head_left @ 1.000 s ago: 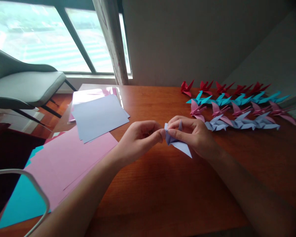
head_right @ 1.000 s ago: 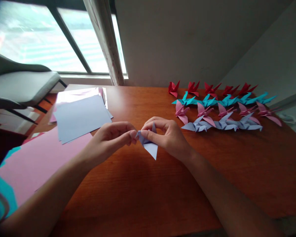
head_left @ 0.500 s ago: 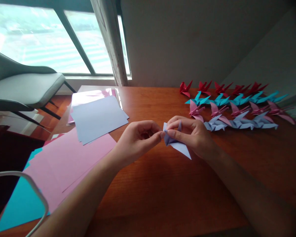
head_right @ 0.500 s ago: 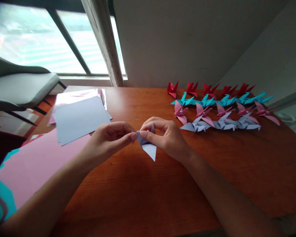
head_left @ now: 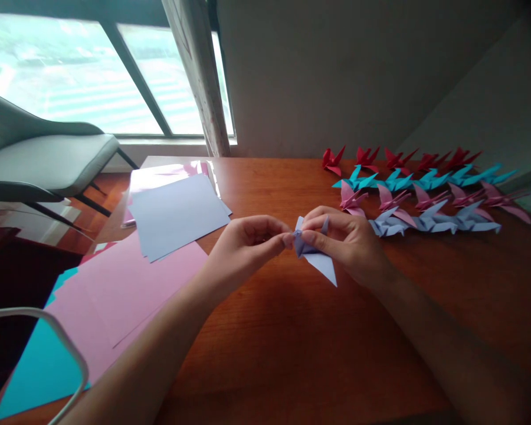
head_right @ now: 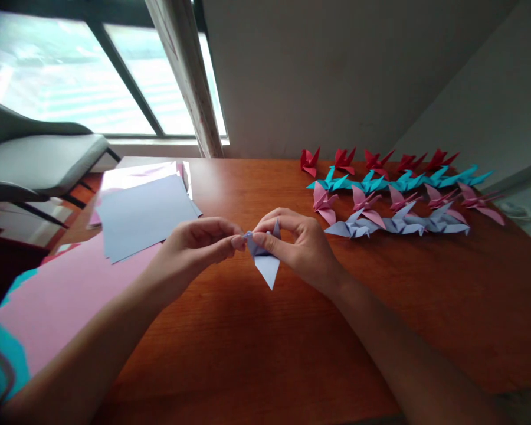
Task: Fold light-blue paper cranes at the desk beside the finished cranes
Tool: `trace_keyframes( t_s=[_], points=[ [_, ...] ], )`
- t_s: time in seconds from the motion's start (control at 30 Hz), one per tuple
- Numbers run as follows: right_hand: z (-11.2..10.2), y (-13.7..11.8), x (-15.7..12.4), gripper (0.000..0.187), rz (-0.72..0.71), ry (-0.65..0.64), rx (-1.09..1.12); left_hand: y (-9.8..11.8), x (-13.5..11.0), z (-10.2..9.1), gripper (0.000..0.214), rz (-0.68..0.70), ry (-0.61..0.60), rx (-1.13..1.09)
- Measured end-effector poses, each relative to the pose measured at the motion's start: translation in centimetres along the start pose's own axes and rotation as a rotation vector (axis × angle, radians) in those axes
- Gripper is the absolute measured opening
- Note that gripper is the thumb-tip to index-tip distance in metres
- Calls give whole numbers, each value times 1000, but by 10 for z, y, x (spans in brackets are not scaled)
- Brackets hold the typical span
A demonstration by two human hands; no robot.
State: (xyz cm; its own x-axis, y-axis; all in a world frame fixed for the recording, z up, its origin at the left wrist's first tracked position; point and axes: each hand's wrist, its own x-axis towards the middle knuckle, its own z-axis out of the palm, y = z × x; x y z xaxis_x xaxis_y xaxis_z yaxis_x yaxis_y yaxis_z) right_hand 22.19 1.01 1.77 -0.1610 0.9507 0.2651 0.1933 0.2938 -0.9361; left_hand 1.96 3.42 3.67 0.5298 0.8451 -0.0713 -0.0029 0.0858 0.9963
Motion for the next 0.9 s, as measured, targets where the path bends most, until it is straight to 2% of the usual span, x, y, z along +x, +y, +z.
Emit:
trace_keyframes(
  t_s=[0.33, 0.6, 0.9],
  points=[
    [1, 1, -1, 9, -15, -4, -80, -6, 2, -6, 27, -140, -31, -110],
    [3, -2, -2, 8, -66, 15, -186, -7, 3, -6, 23, -172, 6, -43],
    [3, -2, -1, 7, -85, 31, -199, -5, 3, -6, 20, -139, -4, -45]
  ],
)
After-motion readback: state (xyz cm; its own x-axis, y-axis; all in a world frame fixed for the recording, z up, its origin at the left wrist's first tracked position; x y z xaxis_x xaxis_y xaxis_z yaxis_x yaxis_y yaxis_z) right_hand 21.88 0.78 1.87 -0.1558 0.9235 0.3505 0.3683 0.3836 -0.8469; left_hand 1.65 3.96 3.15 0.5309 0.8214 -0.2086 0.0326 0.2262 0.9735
